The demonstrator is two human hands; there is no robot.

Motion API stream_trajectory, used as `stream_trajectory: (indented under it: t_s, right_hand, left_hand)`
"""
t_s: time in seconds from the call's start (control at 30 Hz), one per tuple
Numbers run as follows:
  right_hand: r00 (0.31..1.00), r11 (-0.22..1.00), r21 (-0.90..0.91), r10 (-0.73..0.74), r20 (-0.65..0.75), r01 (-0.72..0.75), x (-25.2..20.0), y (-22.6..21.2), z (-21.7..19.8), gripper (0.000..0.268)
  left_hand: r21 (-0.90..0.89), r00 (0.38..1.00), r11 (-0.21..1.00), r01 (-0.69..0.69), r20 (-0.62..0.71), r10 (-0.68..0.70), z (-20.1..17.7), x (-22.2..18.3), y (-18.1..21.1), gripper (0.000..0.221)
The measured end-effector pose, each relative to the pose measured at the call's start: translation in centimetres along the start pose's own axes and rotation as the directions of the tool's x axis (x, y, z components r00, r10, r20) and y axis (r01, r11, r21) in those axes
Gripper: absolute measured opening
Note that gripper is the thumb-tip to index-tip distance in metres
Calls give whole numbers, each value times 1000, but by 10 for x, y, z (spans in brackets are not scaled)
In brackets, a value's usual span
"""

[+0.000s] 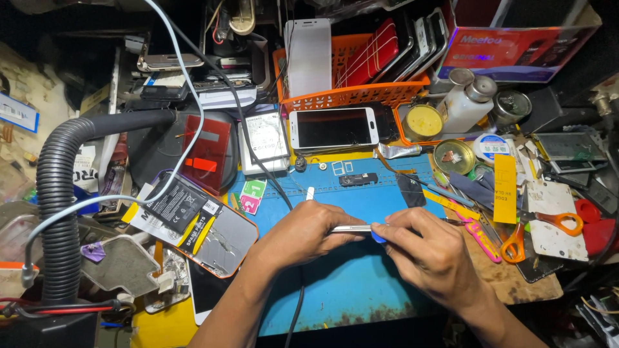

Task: Repairing a smartphone by assembling internal components like the mid-frame and battery.

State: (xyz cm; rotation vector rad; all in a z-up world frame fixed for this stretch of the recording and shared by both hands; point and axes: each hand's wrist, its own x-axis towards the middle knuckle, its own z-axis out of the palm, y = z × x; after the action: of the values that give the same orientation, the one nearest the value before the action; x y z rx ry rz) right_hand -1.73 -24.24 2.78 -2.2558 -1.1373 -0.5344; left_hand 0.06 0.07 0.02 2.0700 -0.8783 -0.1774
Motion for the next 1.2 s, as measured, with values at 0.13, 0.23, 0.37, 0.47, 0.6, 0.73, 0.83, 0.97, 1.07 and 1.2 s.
stream_trajectory:
  t_s: [0.13, 0.23, 0.37, 0.47, 0.6, 0.73, 0.83, 0.97, 1.07, 1.2]
  right_hand:
    - [993, 982, 154, 103, 65, -112, 3, 3, -4, 25]
    - [996, 989, 124, 70, 62, -77, -1, 5, -2, 26]
    - [993, 994, 38, -105, -47, 107, -7, 6, 7, 22]
    - [987, 993, 26, -113, -110, 117, -6, 4, 12, 20]
    - [996, 997, 38, -57, -69, 60, -1, -3, 11, 19]
    - [1000, 999, 50, -6, -9, 6, 9, -11, 10, 18]
    - [999, 994, -99, -46, -5, 46, 14, -18, 14, 15]
    - [996, 995, -59, -85, -41, 82, 23, -27, 19, 12]
    - [995, 996, -33, -85, -54, 84, 20, -25, 20, 13]
    - [996, 998, -3, -62, -60, 61, 15, -20, 22, 16]
  left_hand:
    - [25, 1000, 1000, 17, 9, -17, -1, -2, 0, 28]
    - [12, 1000, 1000, -8, 12, 8, -2, -2, -1, 28]
    - [15, 1000, 1000, -21, 5, 21, 0, -2, -6, 30]
    - [25, 1000, 1000, -17, -3, 17, 2, -2, -7, 30]
    - [43, 1000, 999, 8, -4, -7, 2, -1, -6, 32]
    - [41, 1000, 999, -2, 9, 2, 2, -1, -5, 34]
    - [43, 1000, 999, -13, -15, 14, 7, -2, -12, 32]
    - [22, 999, 999, -45, -11, 45, 7, -2, -13, 30]
    - [-4, 999, 999, -34, 5, 34, 3, -3, -11, 29]
    - [21, 999, 999, -44, 15, 43, 2, -3, -9, 34]
